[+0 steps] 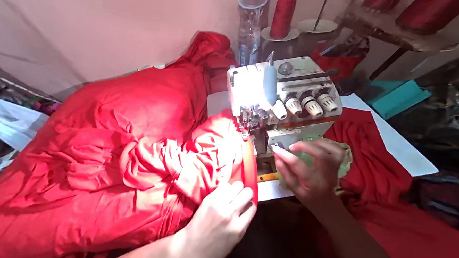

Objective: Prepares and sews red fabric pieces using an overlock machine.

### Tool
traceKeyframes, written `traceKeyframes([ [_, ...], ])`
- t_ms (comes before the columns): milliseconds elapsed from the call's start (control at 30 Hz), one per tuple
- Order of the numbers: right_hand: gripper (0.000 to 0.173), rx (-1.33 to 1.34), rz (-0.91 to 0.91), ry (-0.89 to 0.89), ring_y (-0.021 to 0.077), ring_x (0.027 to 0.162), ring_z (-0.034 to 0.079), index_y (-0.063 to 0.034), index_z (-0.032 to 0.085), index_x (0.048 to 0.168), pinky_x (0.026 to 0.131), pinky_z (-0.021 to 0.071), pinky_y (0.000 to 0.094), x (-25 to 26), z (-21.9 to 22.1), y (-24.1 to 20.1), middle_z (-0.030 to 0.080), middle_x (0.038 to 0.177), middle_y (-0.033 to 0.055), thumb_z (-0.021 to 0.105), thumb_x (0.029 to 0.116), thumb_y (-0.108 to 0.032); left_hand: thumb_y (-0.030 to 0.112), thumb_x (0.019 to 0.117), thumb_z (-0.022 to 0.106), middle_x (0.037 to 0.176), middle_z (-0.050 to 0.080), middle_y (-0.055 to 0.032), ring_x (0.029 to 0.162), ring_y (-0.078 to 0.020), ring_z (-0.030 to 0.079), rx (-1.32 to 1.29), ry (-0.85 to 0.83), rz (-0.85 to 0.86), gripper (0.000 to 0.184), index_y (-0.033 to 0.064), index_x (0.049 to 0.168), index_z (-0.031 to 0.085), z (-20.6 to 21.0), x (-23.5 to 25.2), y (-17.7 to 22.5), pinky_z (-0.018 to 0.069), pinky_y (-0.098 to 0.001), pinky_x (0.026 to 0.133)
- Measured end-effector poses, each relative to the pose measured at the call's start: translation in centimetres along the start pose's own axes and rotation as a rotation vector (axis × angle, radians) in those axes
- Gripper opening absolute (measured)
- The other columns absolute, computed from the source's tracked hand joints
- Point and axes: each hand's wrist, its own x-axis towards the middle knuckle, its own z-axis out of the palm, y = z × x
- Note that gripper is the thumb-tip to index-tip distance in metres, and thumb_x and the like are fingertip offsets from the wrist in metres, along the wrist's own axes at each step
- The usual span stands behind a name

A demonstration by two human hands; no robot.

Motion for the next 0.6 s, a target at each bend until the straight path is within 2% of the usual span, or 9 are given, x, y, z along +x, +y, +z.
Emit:
traceKeyframes([
  [67, 0.013, 0.043, -0.006, -0.041, 0.0225, 0.102, 0.059, -0.0200, 0.074, 0.101, 0.097, 0.0429, 0.0370, -0.2, 0.9, -0.1, 0.066, 0.100, 0.0048, 0.062, 0.1002, -0.026, 0.018, 0.1007, 0.053, 0.092, 0.075, -0.0119, 0.086, -0.0293, 0.072, 0.152, -0.052, -0.172, 0.025, 0.0072, 0.093, 0.075, -4.6, 2.1, 1.6, 0.0549, -0.0440, 0.078],
  [167, 0.017, 0.261, 0.037, -0.241, 0.0205, 0.101, 0.065, -0.0155, 0.076, 0.095, 0.090, 0.0500, 0.0335, -0.3, 0.7, -1.3, 0.072, 0.101, 0.0059, 0.060, 0.0984, -0.021, 0.040, 0.0981, 0.057, 0.080, 0.065, -0.0096, 0.081, -0.0285, 0.060, 0.421, -0.027, -0.341, 0.037, 0.0080, 0.089, 0.073, -6.6, 2.5, 1.3, 0.0397, -0.0413, 0.078],
  [267, 0.015, 0.456, -0.014, -0.455, 0.0193, 0.086, 0.073, -0.0098, 0.076, 0.083, 0.070, 0.0589, 0.0327, -0.9, 1.7, -3.7, 0.077, 0.095, 0.0067, 0.063, 0.0902, -0.016, 0.026, 0.0968, 0.062, 0.079, 0.065, -0.0092, 0.084, -0.0290, 0.058, 0.587, 0.058, -0.355, 0.024, 0.0072, 0.090, 0.074, -6.6, 3.2, 0.2, 0.0369, -0.0412, 0.078],
  [333, 0.012, 0.558, -0.016, -0.518, 0.0245, 0.075, 0.071, -0.0055, 0.072, 0.078, 0.060, 0.0568, 0.0387, -0.7, 3.3, -6.0, 0.071, 0.080, 0.0107, 0.067, 0.0855, -0.014, 0.017, 0.0969, 0.060, 0.075, 0.064, -0.0075, 0.081, -0.0268, 0.057, 0.504, 0.091, -0.323, 0.018, 0.0087, 0.089, 0.074, -6.5, 4.0, 0.4, 0.0364, -0.0393, 0.077],
  [400, 0.015, 0.632, 0.078, -0.633, 0.0307, 0.083, 0.074, 0.0042, 0.075, 0.088, 0.078, 0.0570, 0.0435, 0.8, 2.4, -7.8, 0.075, 0.085, 0.0188, 0.067, 0.0881, -0.009, 0.017, 0.0986, 0.060, 0.076, 0.061, -0.0055, 0.081, -0.0242, 0.054, 0.322, 0.042, -0.279, 0.017, 0.0120, 0.090, 0.074, -6.4, 4.8, 1.3, 0.0346, -0.0374, 0.081],
  [433, 0.021, 0.615, 0.110, -0.759, 0.0326, 0.093, 0.074, 0.0099, 0.074, 0.098, 0.090, 0.0553, 0.0416, 1.6, 1.2, -8.3, 0.075, 0.095, 0.0229, 0.063, 0.0912, -0.007, 0.016, 0.0972, 0.061, 0.077, 0.065, -0.0053, 0.081, -0.0242, 0.058, 0.248, -0.010, -0.252, 0.017, 0.0124, 0.091, 0.077, -6.1, 4.9, 1.7, 0.0369, -0.0381, 0.082],
  [467, 0.024, 0.641, 0.180, -0.817, 0.0306, 0.097, 0.074, 0.0126, 0.072, 0.104, 0.094, 0.0538, 0.0375, 1.4, 0.6, -8.5, 0.075, 0.100, 0.0238, 0.062, 0.0924, -0.007, 0.014, 0.0958, 0.061, 0.079, 0.068, -0.0054, 0.081, -0.0244, 0.060, 0.198, -0.072, -0.223, 0.018, 0.0119, 0.090, 0.078, -5.7, 4.9, 2.0, 0.0392, -0.0388, 0.081],
  [533, 0.024, 0.754, 0.339, -0.726, 0.0275, 0.089, 0.074, 0.0122, 0.071, 0.095, 0.086, 0.0558, 0.0376, -1.1, 0.6, -8.0, 0.074, 0.091, 0.0219, 0.068, 0.0853, -0.010, 0.009, 0.0941, 0.060, 0.079, 0.070, -0.0046, 0.080, -0.0234, 0.064, 0.146, -0.163, -0.182, 0.020, 0.0110, 0.087, 0.079, -4.2, 4.5, 2.3, 0.0449, -0.0374, 0.077],
  [600, 0.018, 0.714, 0.285, -0.602, 0.0331, 0.085, 0.074, 0.0059, 0.073, 0.076, 0.081, 0.0580, 0.0436, -3.8, 0.0, -6.3, 0.074, 0.082, 0.0202, 0.071, 0.0795, -0.012, 0.009, 0.0932, 0.059, 0.075, 0.069, -0.0028, 0.081, -0.0221, 0.064, 0.113, -0.179, -0.170, 0.021, 0.0117, 0.084, 0.078, -2.7, 3.9, 2.3, 0.0440, -0.0358, 0.074],
])
